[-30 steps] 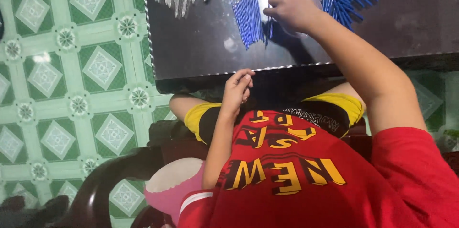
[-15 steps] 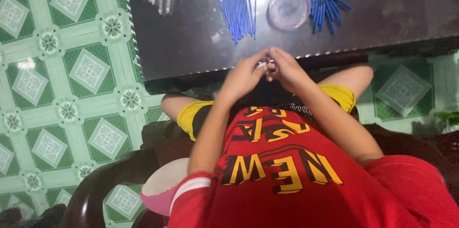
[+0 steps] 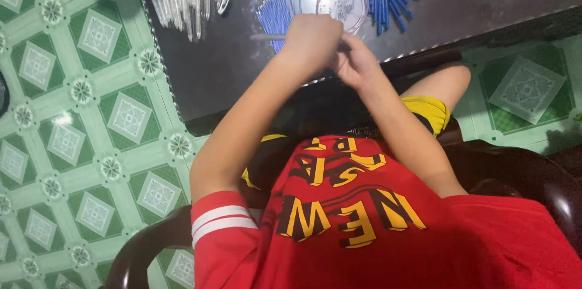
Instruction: Assembling ballpoint pens by inserting ink refills into barrels and attaching caps.
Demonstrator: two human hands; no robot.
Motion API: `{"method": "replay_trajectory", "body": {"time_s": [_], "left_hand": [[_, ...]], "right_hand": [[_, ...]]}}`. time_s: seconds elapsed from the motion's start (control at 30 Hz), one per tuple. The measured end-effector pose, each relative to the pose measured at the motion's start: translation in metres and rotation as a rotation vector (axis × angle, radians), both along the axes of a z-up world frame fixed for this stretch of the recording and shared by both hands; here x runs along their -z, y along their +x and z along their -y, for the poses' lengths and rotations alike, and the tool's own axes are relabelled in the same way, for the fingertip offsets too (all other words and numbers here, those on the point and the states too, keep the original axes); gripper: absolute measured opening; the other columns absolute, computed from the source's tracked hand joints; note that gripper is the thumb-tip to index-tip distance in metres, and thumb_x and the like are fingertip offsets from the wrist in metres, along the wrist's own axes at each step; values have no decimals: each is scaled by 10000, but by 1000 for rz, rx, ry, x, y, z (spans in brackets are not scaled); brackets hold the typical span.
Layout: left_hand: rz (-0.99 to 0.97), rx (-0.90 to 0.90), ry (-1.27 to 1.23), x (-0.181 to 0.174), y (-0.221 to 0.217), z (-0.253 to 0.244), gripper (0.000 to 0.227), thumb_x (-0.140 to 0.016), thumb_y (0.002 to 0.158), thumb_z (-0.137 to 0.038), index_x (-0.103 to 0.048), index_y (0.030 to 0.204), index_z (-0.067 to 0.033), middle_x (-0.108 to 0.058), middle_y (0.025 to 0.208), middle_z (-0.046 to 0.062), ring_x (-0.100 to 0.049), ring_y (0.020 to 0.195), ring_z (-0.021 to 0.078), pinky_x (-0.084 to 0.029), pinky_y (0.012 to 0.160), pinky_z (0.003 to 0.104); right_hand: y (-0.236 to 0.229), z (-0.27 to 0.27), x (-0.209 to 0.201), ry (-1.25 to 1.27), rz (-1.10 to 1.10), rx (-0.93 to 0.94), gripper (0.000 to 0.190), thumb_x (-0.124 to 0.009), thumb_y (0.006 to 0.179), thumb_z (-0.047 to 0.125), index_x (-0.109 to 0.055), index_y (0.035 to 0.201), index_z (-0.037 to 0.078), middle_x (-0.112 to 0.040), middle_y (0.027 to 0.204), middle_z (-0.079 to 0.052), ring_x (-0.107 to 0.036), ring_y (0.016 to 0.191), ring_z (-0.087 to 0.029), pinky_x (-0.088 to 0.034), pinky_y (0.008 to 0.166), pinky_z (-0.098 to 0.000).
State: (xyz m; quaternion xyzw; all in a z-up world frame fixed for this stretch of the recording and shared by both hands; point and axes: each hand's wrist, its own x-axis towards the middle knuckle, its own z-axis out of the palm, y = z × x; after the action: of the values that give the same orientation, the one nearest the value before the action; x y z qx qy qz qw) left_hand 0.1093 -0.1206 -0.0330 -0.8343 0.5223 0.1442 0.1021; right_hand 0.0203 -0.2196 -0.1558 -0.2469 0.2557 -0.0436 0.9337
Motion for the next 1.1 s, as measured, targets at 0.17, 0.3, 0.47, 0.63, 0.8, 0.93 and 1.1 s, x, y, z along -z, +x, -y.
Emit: {"method": "replay_trajectory", "body": {"time_s": [0.17,0.3,0.47,0.63,0.8,0.93,1.1], "left_hand": [[-155,-295,-410,-14,35,-70,153,-485,898,-122,-638,903,-118,-717,870,96,-669,839,407,-462,592,552],[-229,-689,-903,24,65,-143,224,-629,956,-199,-718,1120,-74,-674,1061,158,-643,1033,327,-467,923,434],[-211,-1080,-956,38,79,-171,259,-636,940,-227,-711,1146,-89,-734,1054,99,-659,920,225,-527,818,384],[-22,-931,-1232,48,124,-179,120,-762,841,-112,-742,945,-170,-765,909,0,-690,868,177,-521,811,326],[-212,-1051,-1450,16,146,-178,95,-745,922,-95,-663,966,-112,-641,797,0,-598,719,113,-514,629,243],[-139,-864,-1380,7,181,-162,81,-742,867,-70,-686,909,-111,-720,803,26,-694,755,149,-582,700,299],[-65,-622,-1095,17,243,-135,207,-791,889,-98,-614,786,-127,-628,734,5,-529,680,143,-413,604,343]], "right_hand": [[37,46,-32,-1140,-236,7,321,-426,775,17,-672,909,173,-731,943,-28,-615,635,-80,-471,664,-257],[64,62,-35,-1907,-189,-354,321,-516,846,55,-657,1134,56,-714,953,-234,-657,857,-462,-486,724,-560],[62,52,-49,-2120,-345,-638,280,-653,973,178,-620,1206,27,-680,1034,-227,-669,848,-459,-546,673,-536],[4,39,-75,-2154,-268,-153,415,-702,987,228,-615,1359,66,-472,1134,-174,-638,701,-399,-521,528,-514],[-65,42,-66,-2068,-383,-111,392,-690,1024,274,-623,1337,48,-491,1178,-188,-629,840,-433,-516,593,-555],[-113,44,-54,-1902,-549,-149,391,-662,1028,248,-614,1351,33,-499,1236,-224,-612,986,-478,-485,775,-600],[-152,48,-26,-1885,-679,-134,409,-694,1001,276,-623,1356,87,-515,1186,-169,-639,1017,-442,-523,821,-564]]}}
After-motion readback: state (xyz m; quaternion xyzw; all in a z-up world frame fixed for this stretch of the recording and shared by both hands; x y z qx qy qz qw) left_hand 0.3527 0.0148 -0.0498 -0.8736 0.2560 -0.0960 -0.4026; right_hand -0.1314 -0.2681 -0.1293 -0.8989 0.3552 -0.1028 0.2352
